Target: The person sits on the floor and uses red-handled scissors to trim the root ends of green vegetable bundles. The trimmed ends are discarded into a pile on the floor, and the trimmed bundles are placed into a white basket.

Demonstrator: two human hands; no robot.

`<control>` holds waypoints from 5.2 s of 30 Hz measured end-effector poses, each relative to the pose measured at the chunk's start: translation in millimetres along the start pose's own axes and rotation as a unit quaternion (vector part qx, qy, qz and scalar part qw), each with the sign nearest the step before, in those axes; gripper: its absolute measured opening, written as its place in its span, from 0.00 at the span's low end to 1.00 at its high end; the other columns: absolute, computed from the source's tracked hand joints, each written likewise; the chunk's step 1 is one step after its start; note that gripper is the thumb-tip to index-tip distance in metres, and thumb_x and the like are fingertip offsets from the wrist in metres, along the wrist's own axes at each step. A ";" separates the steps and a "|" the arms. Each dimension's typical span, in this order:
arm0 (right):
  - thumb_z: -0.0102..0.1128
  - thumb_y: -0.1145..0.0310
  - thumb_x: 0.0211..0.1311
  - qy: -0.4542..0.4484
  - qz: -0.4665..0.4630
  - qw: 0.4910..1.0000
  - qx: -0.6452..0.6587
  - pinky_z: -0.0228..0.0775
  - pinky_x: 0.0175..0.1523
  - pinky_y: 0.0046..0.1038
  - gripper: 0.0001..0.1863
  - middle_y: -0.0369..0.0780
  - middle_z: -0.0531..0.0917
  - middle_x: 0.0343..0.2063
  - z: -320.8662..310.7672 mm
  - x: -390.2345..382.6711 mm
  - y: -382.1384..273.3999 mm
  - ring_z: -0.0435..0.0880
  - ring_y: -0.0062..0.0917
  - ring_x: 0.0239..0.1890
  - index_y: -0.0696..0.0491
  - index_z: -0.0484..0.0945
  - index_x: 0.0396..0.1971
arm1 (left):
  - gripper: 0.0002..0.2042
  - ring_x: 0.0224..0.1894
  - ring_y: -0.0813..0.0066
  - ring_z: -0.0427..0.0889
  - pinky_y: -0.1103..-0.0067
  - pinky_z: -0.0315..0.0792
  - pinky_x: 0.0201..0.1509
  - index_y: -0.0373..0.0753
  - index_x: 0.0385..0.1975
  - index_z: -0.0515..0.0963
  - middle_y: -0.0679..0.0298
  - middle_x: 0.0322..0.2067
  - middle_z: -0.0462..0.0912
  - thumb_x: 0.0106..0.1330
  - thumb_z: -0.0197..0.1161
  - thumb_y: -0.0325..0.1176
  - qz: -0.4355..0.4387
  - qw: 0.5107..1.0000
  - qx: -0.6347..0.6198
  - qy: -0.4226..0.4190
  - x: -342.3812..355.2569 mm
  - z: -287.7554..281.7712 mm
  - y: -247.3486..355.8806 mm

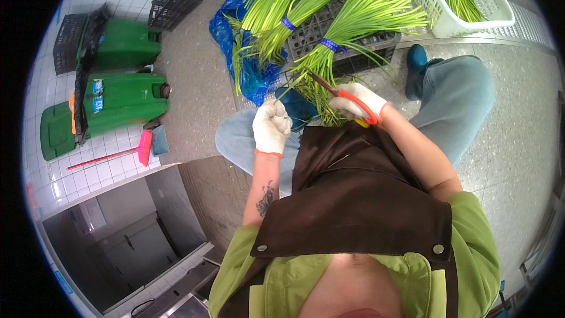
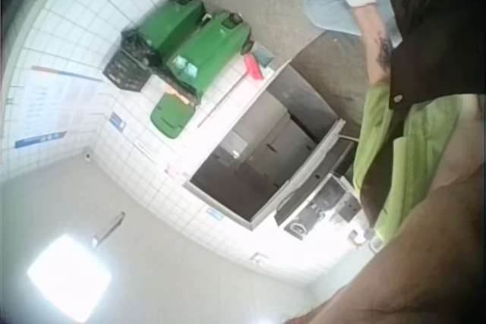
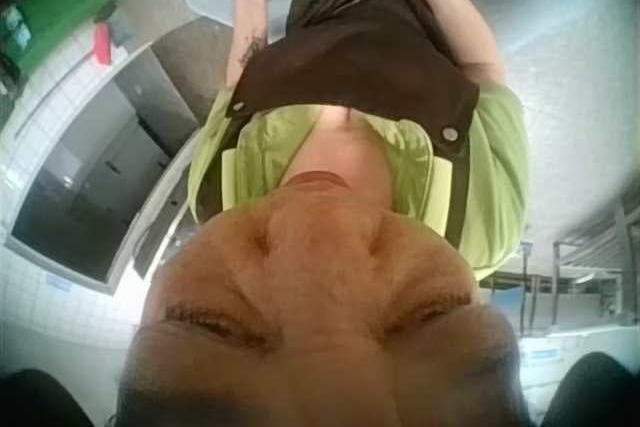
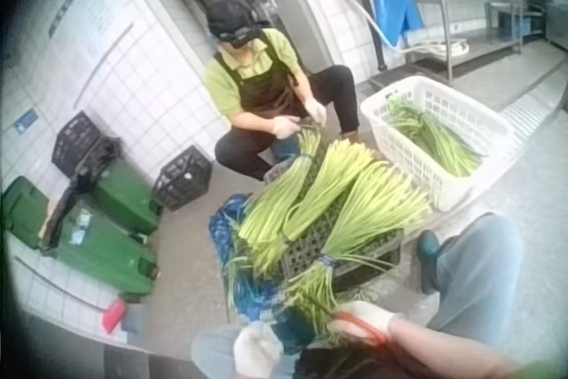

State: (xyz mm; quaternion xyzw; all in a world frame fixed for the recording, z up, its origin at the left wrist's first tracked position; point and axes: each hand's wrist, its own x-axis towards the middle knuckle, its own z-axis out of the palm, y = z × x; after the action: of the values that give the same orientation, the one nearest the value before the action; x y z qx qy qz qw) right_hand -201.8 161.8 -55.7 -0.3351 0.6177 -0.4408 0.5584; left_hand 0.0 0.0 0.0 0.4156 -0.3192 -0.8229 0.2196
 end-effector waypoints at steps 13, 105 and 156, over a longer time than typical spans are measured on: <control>0.60 0.61 0.56 0.160 -0.049 0.966 -0.198 0.73 0.41 0.39 0.12 0.50 0.83 0.27 -16.7 -21.3 10.7 0.83 0.45 0.34 0.54 0.81 0.31 | 0.33 0.58 0.46 0.77 0.63 0.70 0.63 0.39 0.64 0.67 0.45 0.60 0.73 0.58 0.64 0.45 0.118 0.684 0.719 0.028 22.6 -6.0 -41.1; 0.65 0.61 0.64 0.214 -0.163 0.725 0.634 0.77 0.39 0.33 0.17 0.39 0.83 0.37 -25.5 55.9 -8.7 0.82 0.27 0.34 0.59 0.78 0.43 | 0.23 0.21 0.75 0.71 0.82 0.66 0.26 0.37 0.42 0.79 0.68 0.24 0.77 0.71 0.52 0.54 -0.263 0.901 0.167 -0.302 65.7 75.2 -25.2; 0.45 0.59 0.69 0.279 0.001 0.877 -0.391 0.73 0.41 0.51 0.14 0.53 0.84 0.26 -11.8 80.8 31.1 0.84 0.52 0.33 0.54 0.74 0.40 | 0.11 0.15 0.78 0.57 0.78 0.60 0.24 0.49 0.23 0.66 0.75 0.16 0.61 0.69 0.51 0.27 -0.036 0.996 -0.049 0.064 113.3 -24.1 -8.6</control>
State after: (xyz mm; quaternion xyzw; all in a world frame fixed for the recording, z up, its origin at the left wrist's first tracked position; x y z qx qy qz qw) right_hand -223.3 102.6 -116.3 -0.3886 0.8702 -0.2380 0.1872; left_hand -44.2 -73.2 -78.6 0.4674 -0.2489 -0.8164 0.2304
